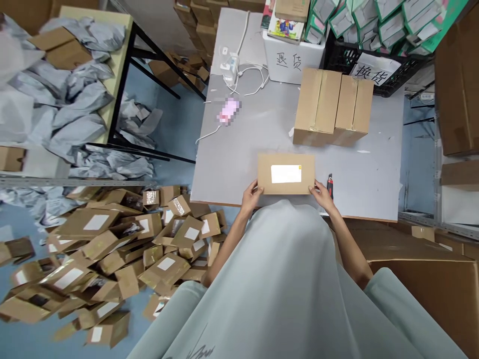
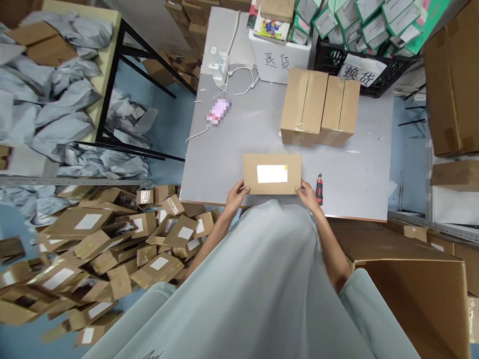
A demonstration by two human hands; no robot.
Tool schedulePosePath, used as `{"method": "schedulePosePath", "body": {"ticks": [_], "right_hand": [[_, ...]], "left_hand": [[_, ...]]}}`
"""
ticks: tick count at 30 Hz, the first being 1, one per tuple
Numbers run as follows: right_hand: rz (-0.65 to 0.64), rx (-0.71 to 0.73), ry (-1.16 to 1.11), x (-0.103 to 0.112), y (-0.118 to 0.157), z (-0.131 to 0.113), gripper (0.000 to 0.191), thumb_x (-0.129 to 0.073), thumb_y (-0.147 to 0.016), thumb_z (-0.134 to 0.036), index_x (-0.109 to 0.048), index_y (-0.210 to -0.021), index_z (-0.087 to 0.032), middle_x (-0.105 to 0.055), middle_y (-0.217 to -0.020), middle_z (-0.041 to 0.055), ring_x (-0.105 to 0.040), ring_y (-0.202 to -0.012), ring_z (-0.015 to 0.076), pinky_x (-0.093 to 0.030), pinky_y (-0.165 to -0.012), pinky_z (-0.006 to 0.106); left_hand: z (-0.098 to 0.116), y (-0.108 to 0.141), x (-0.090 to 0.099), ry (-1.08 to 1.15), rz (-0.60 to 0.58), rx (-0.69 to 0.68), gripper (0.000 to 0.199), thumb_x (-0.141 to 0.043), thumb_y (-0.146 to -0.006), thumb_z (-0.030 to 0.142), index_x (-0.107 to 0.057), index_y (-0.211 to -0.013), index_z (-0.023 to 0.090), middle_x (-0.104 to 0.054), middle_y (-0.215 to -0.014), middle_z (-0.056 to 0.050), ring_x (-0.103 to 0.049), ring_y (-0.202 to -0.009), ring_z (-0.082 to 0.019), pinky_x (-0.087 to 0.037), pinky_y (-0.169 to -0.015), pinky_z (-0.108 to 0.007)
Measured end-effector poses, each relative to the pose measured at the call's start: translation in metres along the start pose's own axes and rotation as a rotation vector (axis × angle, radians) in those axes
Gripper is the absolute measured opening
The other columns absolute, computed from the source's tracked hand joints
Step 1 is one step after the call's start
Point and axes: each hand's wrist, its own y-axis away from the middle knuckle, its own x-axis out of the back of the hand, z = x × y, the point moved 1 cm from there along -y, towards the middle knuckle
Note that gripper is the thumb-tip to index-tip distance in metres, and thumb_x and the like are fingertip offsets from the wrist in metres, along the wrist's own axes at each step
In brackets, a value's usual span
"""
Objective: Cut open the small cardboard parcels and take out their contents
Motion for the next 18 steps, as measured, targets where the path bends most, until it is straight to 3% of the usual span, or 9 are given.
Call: {"method": "schedulePosePath", "body": {"ticks": [5,11,18], "right_hand": [[-0.029,0.025,-0.058,0.002,-0.003,-0.006,0.09,-0.069,-0.094,-0.083,-0.066,-0.162,-0.024,-0.066,-0.167,0.0127,-0.064,-0.153,0.0352,-0.049,-0.133,0.053],[-0.043,-0.02,-0.097,0.005,0.003,0.002,0.094,-0.079,-0.084,-0.085,-0.072,-0.151,-0.019,-0.068,-0.164,0.0187,-0.067,-0.15,0.0388,-0.047,-0.134,0.058],[-0.069,-0.041,-0.088,-0.005,0.017,0.0,0.095,-0.08,-0.08,-0.087,-0.073,-0.152,-0.026,-0.07,-0.162,0.0136,-0.066,-0.15,0.0377,-0.055,-0.127,0.056]], "left_hand": [[-0.003,-0.011,-0.003,-0.003,-0.051,-0.068,0.068,-0.083,-0.088,0.047,-0.072,-0.149,0.02,-0.068,-0.163,-0.014,-0.066,-0.15,-0.034,-0.047,-0.133,-0.052],[-0.01,-0.009,-0.005,-0.026,0.081,0.107,0.072,-0.081,-0.096,0.06,-0.066,-0.152,0.018,-0.057,-0.172,-0.023,-0.057,-0.16,-0.036,-0.052,-0.128,-0.048],[-0.008,0.005,-0.017,-0.006,0.041,0.116,0.062,-0.067,-0.103,0.07,-0.071,-0.14,0.02,-0.071,-0.157,-0.018,-0.064,-0.151,-0.032,-0.059,-0.118,-0.044]]}}
